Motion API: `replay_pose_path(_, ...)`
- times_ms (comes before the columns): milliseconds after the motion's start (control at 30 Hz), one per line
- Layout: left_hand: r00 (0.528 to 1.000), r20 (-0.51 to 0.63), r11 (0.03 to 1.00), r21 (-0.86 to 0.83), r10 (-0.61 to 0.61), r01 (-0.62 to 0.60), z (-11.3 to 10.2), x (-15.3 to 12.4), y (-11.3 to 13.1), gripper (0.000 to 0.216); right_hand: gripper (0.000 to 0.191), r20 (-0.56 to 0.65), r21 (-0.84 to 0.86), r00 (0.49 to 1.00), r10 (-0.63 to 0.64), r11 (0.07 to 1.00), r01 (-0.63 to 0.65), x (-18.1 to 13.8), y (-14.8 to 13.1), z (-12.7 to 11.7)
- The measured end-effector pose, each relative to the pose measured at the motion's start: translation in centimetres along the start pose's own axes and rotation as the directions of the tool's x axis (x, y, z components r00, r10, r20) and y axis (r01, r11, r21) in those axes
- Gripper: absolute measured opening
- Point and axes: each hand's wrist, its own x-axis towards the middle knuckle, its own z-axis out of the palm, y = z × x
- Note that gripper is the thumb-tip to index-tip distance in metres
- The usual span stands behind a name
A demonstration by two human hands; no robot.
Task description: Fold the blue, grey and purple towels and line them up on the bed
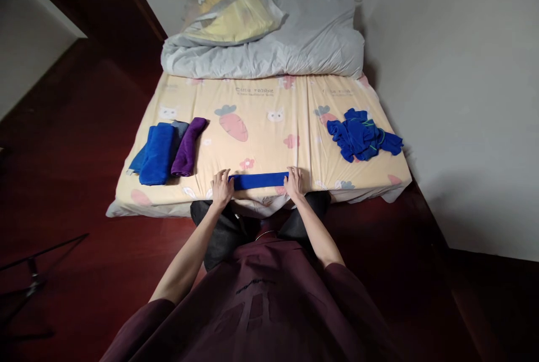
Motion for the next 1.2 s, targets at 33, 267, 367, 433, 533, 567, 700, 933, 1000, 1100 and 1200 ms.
replay_pose_path(33, 0.997, 0.019, 0.997, 0.019, 0.074, -0.074, 0.0, -0.1, 0.7, 0.051, 0.044, 0.028, -0.016, 0.998, -0.057, 0.998, 0.057, -0.1, -0.9, 0.1)
replay_pose_path(267, 0.915, 0.229, 0.941, -0.010, 0.332, -0.339, 2.6, 0.0, 4.1, 0.065, 0.046, 0.216, 0.001, 0.919, -0.329, 0.942, 0.337, -0.2, -5.9, 2.5)
replay_pose_path(367, 0.932, 0.234, 0.960, -0.009, 0.275, -0.281, 3.7, 0.2, 3.6, 0.065, 0.047, 0.237, -0.027, 0.919, -0.314, 0.944, 0.330, 0.0, -5.5, 3.4)
replay_pose_path(433, 0.943, 0.235, 0.971, -0.022, 0.237, -0.239, 4.0, 0.4, 2.9, 0.064, 0.048, 0.247, -0.041, 0.920, -0.303, 0.946, 0.323, 0.1, -4.5, 3.4)
replay_pose_path(533, 0.948, 0.231, 0.976, -0.059, 0.219, -0.211, 4.2, 0.6, 1.6, 0.063, 0.051, 0.266, -0.057, 0.911, -0.314, 0.939, 0.340, 0.4, -2.8, 3.1)
replay_pose_path(567, 0.950, 0.226, 0.976, -0.071, 0.217, -0.206, 4.2, 0.7, 1.2, 0.063, 0.052, 0.272, -0.062, 0.907, -0.321, 0.935, 0.349, 0.4, -2.3, 2.9)
replay_pose_path(700, 0.960, 0.207, 0.977, -0.133, 0.189, -0.164, 4.1, 1.2, 0.2, 0.060, 0.052, 0.276, -0.083, 0.902, -0.330, 0.927, 0.365, 0.8, -0.9, 2.5)
replay_pose_path(933, 0.992, 0.113, 0.946, -0.323, 0.049, -0.010, 1.7, -0.1, 0.5, 0.062, 0.051, 0.283, -0.067, 0.890, -0.356, 0.919, 0.389, 1.1, -0.1, 1.8)
replay_pose_path(1000, 0.992, 0.068, 0.902, -0.412, -0.109, 0.127, 0.9, -2.4, 1.4, 0.062, 0.049, 0.290, -0.047, 0.884, -0.366, 0.918, 0.395, 1.3, -0.2, 1.5)
replay_pose_path(1100, 0.892, 0.214, 0.623, -0.651, -0.398, 0.434, 1.1, -6.5, 3.6, 0.053, 0.046, 0.315, 0.013, 0.866, -0.388, 0.914, 0.405, 2.1, -0.3, 0.9)
replay_pose_path(1200, 0.752, 0.535, 0.195, -0.749, -0.385, 0.633, 3.0, -8.5, 6.3, 0.044, 0.041, 0.379, 0.058, 0.833, -0.403, 0.909, 0.414, 3.6, -0.6, 0.1)
